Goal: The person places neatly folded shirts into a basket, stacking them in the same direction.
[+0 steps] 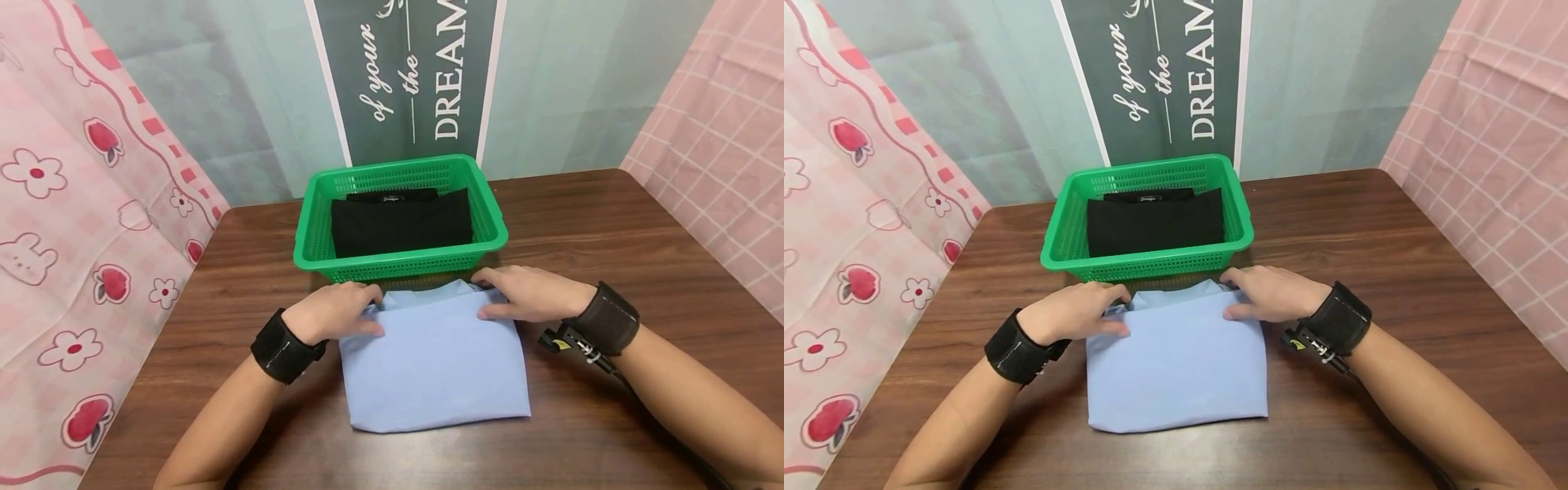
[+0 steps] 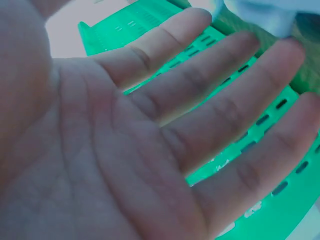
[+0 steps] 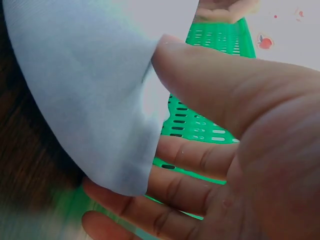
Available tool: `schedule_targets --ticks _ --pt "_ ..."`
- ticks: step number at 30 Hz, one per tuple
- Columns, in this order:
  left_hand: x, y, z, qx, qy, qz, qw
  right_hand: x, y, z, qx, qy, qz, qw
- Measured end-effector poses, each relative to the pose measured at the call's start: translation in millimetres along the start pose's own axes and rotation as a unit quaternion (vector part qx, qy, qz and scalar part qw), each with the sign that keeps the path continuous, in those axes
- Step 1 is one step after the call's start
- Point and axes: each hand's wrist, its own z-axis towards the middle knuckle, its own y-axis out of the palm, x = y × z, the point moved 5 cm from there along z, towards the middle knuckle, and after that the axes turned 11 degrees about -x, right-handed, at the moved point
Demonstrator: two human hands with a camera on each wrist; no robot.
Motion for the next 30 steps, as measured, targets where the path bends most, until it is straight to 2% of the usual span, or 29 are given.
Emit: schedule_targets --ticks 3,5,14,21,30 --pt "0.0 1.4 1.2 -0.028 -0.01 -0.015 0.9994 0 -1 0 -0.001 -0.007 0.003 1.0" --pt "-0.3 0.7 0.5 -0.032 -0.013 -0.012 0.9993 -1 -3 -1 0.004 -0.012 0.0 1.0" --pt "-3.2 -4.0 -2.2 -0.005 -0.006 0.013 0.9999 -3 -5 0 0.04 -0.022 -0.037 0.998" --pt "-4.0 -7.3 -3.8 0.026 0.013 0.012 0.9995 -3 -5 2 0.052 -0.03 -0.027 0.998" --pt "-3.1 -8.3 -5.7 0.044 0.01 0.023 0.9987 -2 -7 2 0.062 -0.035 -0.02 0.997"
